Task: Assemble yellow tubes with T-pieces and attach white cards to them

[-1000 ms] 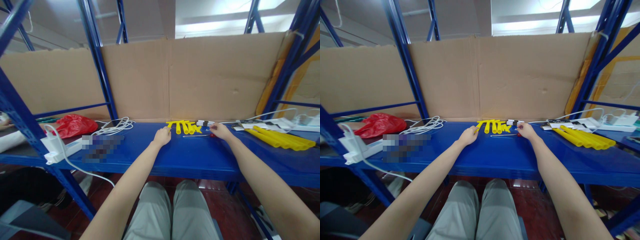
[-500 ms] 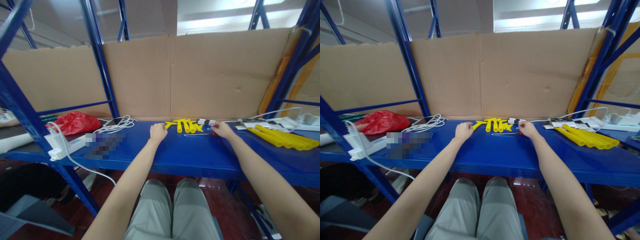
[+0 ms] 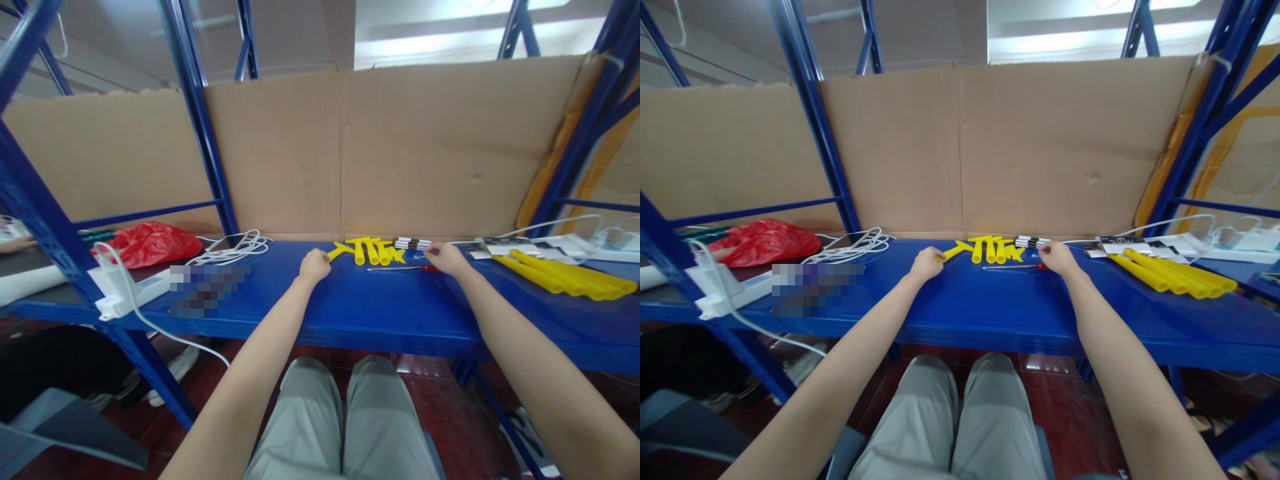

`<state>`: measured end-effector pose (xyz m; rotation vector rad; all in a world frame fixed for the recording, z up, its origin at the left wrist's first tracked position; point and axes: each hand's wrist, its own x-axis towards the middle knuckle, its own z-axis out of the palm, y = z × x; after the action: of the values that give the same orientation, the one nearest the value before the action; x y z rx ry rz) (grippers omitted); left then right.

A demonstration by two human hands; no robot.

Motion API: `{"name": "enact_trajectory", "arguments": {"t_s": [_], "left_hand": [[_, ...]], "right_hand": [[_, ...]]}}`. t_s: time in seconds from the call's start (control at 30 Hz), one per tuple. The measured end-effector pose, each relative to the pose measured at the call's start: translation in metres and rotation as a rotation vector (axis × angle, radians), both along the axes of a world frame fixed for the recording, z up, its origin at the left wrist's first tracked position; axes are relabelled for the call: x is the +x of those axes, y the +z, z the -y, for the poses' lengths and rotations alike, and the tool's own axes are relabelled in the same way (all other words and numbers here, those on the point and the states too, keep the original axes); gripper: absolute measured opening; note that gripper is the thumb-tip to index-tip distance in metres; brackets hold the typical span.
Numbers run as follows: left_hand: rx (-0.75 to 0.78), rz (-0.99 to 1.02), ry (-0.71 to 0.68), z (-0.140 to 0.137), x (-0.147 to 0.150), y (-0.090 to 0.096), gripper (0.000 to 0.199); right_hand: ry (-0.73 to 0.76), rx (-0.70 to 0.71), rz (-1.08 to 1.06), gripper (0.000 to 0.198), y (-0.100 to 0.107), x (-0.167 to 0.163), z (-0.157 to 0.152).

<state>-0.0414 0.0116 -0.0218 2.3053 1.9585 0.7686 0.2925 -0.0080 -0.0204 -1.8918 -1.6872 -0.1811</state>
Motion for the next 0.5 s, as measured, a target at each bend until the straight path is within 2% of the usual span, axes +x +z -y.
{"name": "enact_trajectory", "arguments": {"t_s": [0.13,0.27,0.33,0.4,0.5], "left_hand": [[-0.008,-0.066,0.124,0.006,-0.003,0.007,0.027],[0.089,-0.139,0.232,0.008,-0.008,0.01,0.027],[0.14,-0.116,0.188,0.006,-0.009,0.009,0.026],[0.161,-0.074,0.08,0.002,-0.009,0.005,0.027],[0.128,-0.028,-0.078,-0.005,-0.006,-0.003,0.037]], "right_hand": [[-0.012,-0.011,-0.003,0.018,0.0,-0.001,0.001],[-0.04,-0.024,0.003,0.018,0.002,-0.002,0.002],[-0.047,-0.031,0.002,0.018,0.002,-0.002,0.002],[-0.047,-0.036,0.001,0.018,0.003,-0.003,0.003],[-0.04,-0.035,0.006,0.018,0.002,-0.002,0.002]]}}
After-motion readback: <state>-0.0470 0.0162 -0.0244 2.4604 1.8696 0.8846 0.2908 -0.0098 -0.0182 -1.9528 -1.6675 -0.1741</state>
